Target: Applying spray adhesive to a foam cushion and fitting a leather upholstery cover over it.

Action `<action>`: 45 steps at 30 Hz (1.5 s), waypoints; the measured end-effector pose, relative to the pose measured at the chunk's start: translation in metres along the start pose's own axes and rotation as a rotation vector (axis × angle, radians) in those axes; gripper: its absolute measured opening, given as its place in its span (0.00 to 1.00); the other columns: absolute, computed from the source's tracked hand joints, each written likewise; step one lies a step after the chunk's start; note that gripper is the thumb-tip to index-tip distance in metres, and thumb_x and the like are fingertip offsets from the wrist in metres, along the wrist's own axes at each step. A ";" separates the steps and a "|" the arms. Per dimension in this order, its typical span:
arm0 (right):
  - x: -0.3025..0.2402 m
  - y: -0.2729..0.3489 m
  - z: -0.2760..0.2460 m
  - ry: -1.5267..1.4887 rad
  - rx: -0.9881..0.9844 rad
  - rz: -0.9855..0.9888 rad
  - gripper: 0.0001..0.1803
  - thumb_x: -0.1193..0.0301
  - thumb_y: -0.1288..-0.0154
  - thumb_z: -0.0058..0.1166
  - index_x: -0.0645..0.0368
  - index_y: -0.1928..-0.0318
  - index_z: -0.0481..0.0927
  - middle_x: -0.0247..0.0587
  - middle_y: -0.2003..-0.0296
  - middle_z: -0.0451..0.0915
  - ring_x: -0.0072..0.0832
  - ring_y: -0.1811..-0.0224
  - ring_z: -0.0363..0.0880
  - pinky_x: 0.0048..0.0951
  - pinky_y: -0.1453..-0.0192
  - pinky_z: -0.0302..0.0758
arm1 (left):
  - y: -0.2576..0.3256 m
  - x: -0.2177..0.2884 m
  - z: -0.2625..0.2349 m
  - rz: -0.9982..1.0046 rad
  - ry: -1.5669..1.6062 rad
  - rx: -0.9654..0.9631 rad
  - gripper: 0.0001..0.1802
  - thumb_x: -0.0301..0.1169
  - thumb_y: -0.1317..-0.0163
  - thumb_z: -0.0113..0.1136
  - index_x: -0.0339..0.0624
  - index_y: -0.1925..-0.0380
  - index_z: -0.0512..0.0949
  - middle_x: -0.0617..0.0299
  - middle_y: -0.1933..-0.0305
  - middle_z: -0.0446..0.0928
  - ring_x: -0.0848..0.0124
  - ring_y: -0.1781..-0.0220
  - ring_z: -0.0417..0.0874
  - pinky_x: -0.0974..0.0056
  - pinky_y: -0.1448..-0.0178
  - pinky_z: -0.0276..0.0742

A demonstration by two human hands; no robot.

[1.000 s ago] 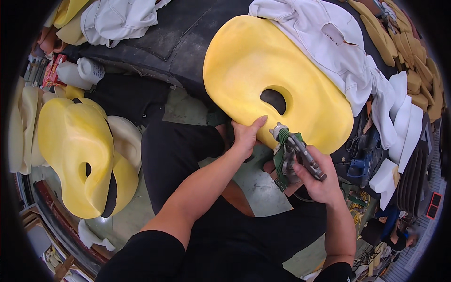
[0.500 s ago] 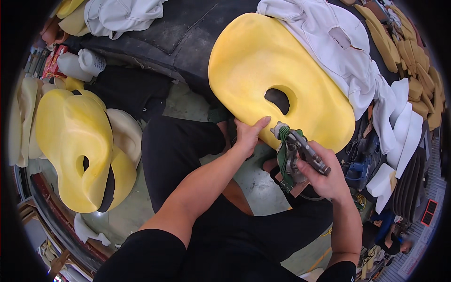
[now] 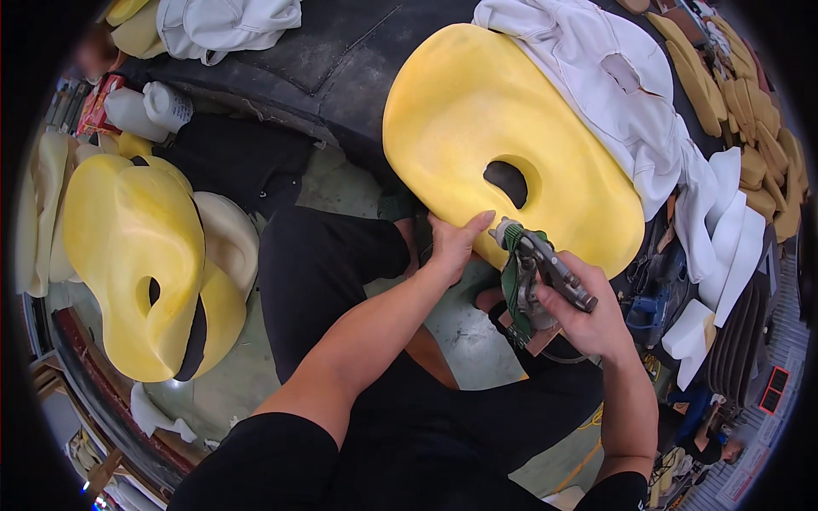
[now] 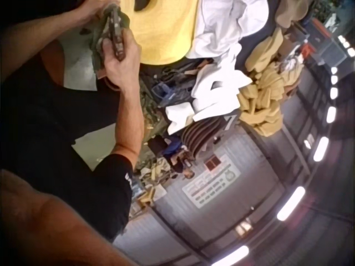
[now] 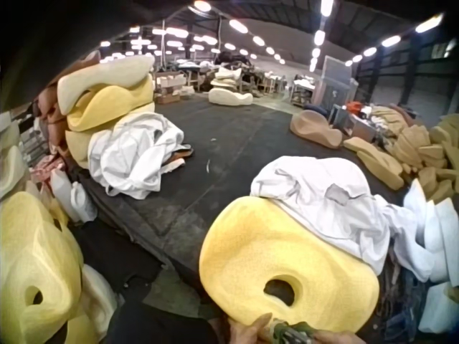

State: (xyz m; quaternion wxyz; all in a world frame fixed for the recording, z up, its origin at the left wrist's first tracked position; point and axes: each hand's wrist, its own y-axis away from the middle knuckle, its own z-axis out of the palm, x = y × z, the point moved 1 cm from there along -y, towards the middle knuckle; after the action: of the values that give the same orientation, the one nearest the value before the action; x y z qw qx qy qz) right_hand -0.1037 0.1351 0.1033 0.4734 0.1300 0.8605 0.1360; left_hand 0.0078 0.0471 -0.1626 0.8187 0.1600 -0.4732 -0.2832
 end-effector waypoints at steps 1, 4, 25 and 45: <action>-0.001 0.000 0.000 0.001 0.000 -0.001 0.07 0.75 0.31 0.63 0.64 0.57 0.79 0.42 0.77 0.78 0.30 0.74 0.74 0.34 0.65 0.73 | 0.000 -0.001 0.000 0.008 0.008 -0.008 0.57 0.37 0.45 0.86 0.33 0.29 0.51 0.46 0.31 0.69 0.58 0.31 0.77 0.55 0.27 0.77; -0.002 0.002 -0.002 -0.009 0.033 -0.002 0.07 0.75 0.31 0.63 0.64 0.57 0.79 0.41 0.77 0.77 0.29 0.74 0.73 0.33 0.65 0.73 | 0.002 0.002 0.002 0.024 0.032 -0.033 0.57 0.36 0.45 0.86 0.33 0.29 0.51 0.46 0.31 0.69 0.59 0.31 0.77 0.55 0.27 0.77; 0.009 0.011 0.003 -0.050 0.150 -0.050 0.08 0.75 0.30 0.63 0.64 0.55 0.79 0.37 0.74 0.76 0.23 0.73 0.71 0.28 0.66 0.70 | 0.005 0.008 0.004 -0.054 0.009 -0.020 0.56 0.36 0.44 0.85 0.35 0.28 0.50 0.45 0.32 0.70 0.56 0.34 0.80 0.52 0.35 0.85; -0.004 0.017 -0.025 0.032 -0.022 0.109 0.07 0.75 0.32 0.65 0.62 0.57 0.80 0.30 0.72 0.75 0.19 0.69 0.69 0.26 0.62 0.69 | -0.004 -0.007 -0.004 0.016 0.034 -0.039 0.54 0.32 0.43 0.84 0.33 0.29 0.51 0.46 0.30 0.70 0.59 0.31 0.77 0.56 0.26 0.77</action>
State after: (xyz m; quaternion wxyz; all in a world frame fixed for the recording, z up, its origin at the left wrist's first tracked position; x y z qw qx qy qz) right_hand -0.1212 0.1471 0.1252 0.4529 0.1692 0.8581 0.1728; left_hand 0.0079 0.0482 -0.1713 0.8318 0.1448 -0.4550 -0.2830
